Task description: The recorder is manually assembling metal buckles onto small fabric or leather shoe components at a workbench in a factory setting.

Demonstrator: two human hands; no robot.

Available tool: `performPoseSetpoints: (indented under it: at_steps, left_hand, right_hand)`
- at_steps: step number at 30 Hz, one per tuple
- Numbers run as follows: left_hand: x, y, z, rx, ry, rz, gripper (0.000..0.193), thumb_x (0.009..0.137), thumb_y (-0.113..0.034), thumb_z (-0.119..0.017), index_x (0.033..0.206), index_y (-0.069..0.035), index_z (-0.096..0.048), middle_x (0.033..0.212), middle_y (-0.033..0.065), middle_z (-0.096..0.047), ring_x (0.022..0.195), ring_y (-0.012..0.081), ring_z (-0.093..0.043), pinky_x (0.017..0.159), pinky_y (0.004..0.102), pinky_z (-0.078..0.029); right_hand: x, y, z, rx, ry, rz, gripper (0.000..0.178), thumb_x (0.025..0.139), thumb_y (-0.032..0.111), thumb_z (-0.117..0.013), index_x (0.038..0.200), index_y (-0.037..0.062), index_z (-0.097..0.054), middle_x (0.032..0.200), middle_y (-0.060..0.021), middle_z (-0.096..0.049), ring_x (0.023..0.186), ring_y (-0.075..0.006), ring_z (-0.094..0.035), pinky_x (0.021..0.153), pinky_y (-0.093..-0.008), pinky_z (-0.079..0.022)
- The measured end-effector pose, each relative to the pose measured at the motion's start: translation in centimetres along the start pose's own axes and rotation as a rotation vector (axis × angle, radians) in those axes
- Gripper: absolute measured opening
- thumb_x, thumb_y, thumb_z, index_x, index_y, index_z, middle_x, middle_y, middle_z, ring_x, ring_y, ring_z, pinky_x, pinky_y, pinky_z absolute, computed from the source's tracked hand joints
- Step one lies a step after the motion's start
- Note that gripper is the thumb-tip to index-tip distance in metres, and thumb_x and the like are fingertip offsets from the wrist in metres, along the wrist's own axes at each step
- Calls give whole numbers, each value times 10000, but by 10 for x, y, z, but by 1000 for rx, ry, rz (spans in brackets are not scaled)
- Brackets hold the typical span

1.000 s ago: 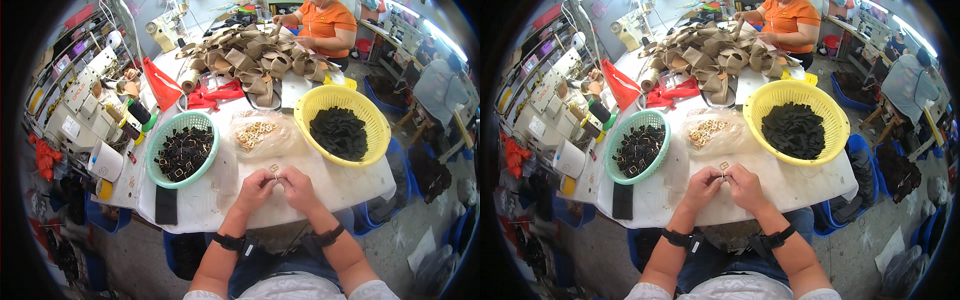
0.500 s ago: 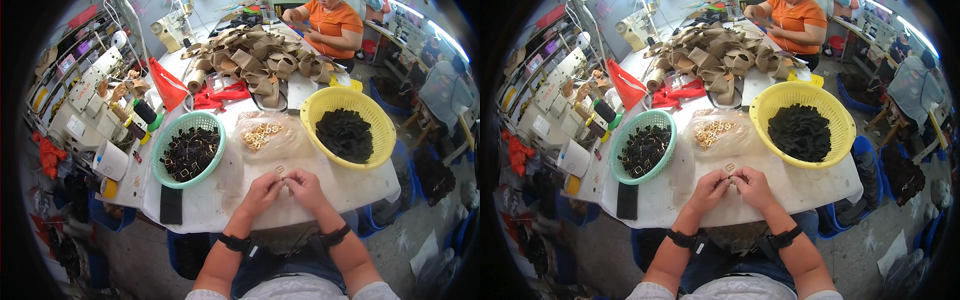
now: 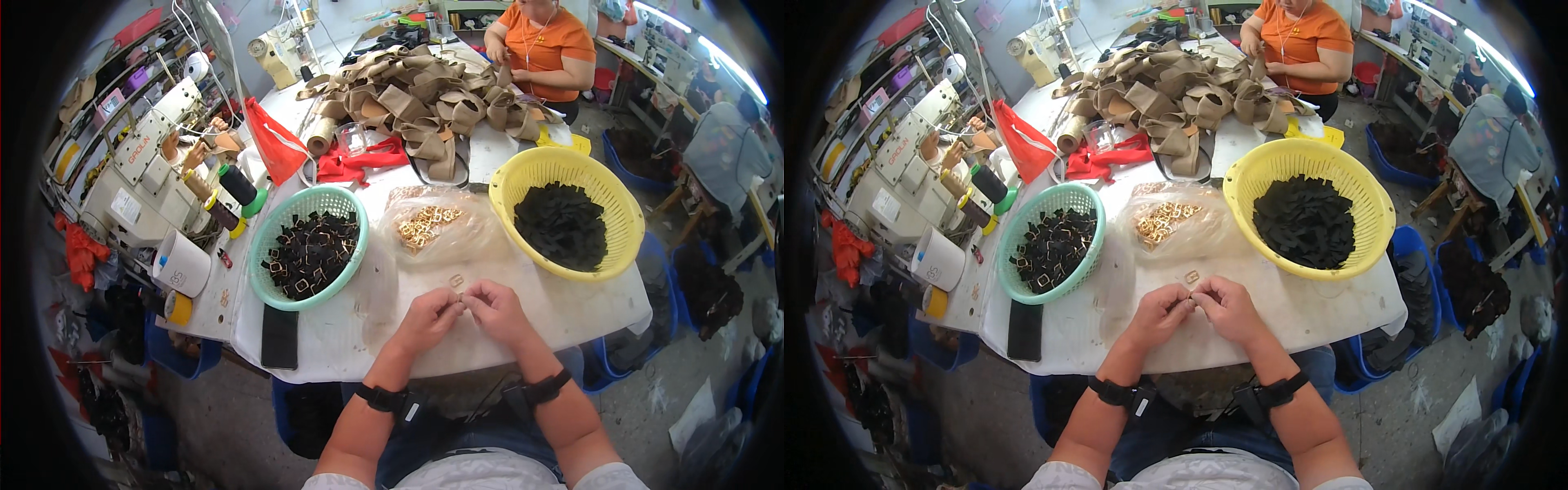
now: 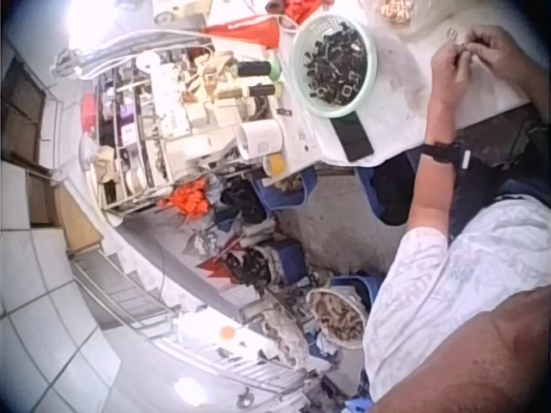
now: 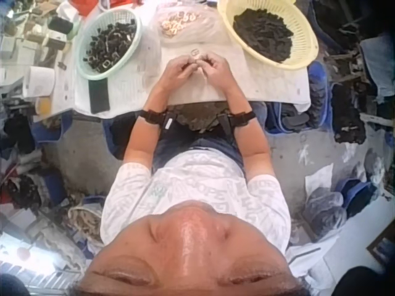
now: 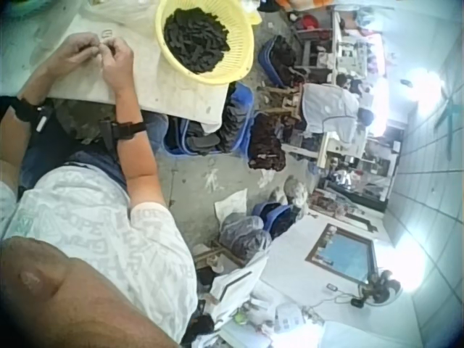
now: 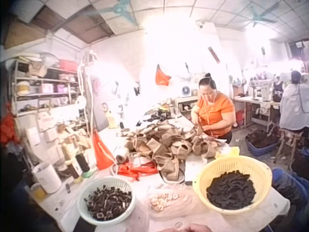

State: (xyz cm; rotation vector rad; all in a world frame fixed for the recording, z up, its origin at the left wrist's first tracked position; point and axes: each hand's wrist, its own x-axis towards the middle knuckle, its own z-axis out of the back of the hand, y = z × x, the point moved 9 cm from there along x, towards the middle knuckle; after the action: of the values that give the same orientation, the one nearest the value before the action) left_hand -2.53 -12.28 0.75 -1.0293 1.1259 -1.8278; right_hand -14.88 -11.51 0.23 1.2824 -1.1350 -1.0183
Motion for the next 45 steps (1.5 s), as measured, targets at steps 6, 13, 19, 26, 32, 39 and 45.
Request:
performPoseSetpoints:
  at_steps: [6, 13, 19, 26, 32, 39, 45]
  left_hand:
    - [-2, -6, 5, -103, -43, -10, 83, 878, -74, -629, 837, -7, -599, 711, -21, -548, 638, 49, -452, 556, 224, -392]
    - [-2, -20, 6, 29, -82, -99, 56, 809, -18, -649, 834, 8, -607, 681, 77, -559, 591, 123, -491, 553, 269, -420]
    - [-5, -28, 8, 177, -132, -216, 83, 772, 24, -635, 851, 15, -611, 699, 126, -561, 602, 216, -547, 562, 302, -438]
    - [-3, -22, 1, 27, -1, -97, 97, 810, 60, -575, 880, 9, -617, 767, 59, -603, 717, 121, -554, 664, 252, -450]
    - [-2, -14, -6, -16, 73, -24, 73, 810, 46, -599, 871, 8, -612, 764, 48, -590, 721, 105, -536, 667, 249, -448]
    - [1, -15, -7, 4, 101, -23, 61, 801, 37, -619, 853, 10, -601, 729, 52, -560, 675, 113, -508, 623, 255, -436]
    - [0, -19, -6, 39, 76, -42, 78, 795, 42, -622, 867, 12, -616, 724, 79, -575, 652, 144, -533, 607, 265, -436]
  right_hand:
    - [-8, 34, -12, -312, -104, 367, 262, 844, 184, -684, 1015, 4, -599, 735, -47, -602, 599, -81, -519, 573, -246, -450]
    - [-1, 11, -9, -140, 21, 257, 291, 829, 196, -704, 1017, -1, -601, 723, -51, -609, 588, -89, -523, 559, -249, -444]
    - [-3, 21, -8, -263, 9, 225, 251, 817, 213, -713, 911, 9, -602, 652, -58, -585, 550, -117, -523, 530, -271, -433]
    - [3, 46, -13, -594, 145, 385, 328, 753, 292, -738, 718, 15, -566, 588, -117, -554, 504, -223, -531, 503, -319, -423]
    - [7, 36, -9, -402, 220, 318, 333, 726, 263, -740, 639, 17, -533, 527, -90, -504, 465, -169, -462, 477, -311, -382]
    - [12, 23, -6, -307, 268, 245, 342, 723, 227, -737, 588, 12, -507, 500, -56, -449, 478, -107, -393, 468, -284, -353]
    - [12, 22, -5, -318, 241, 270, 329, 719, 215, -731, 580, 5, -517, 512, -93, -489, 457, -143, -430, 466, -303, -378]
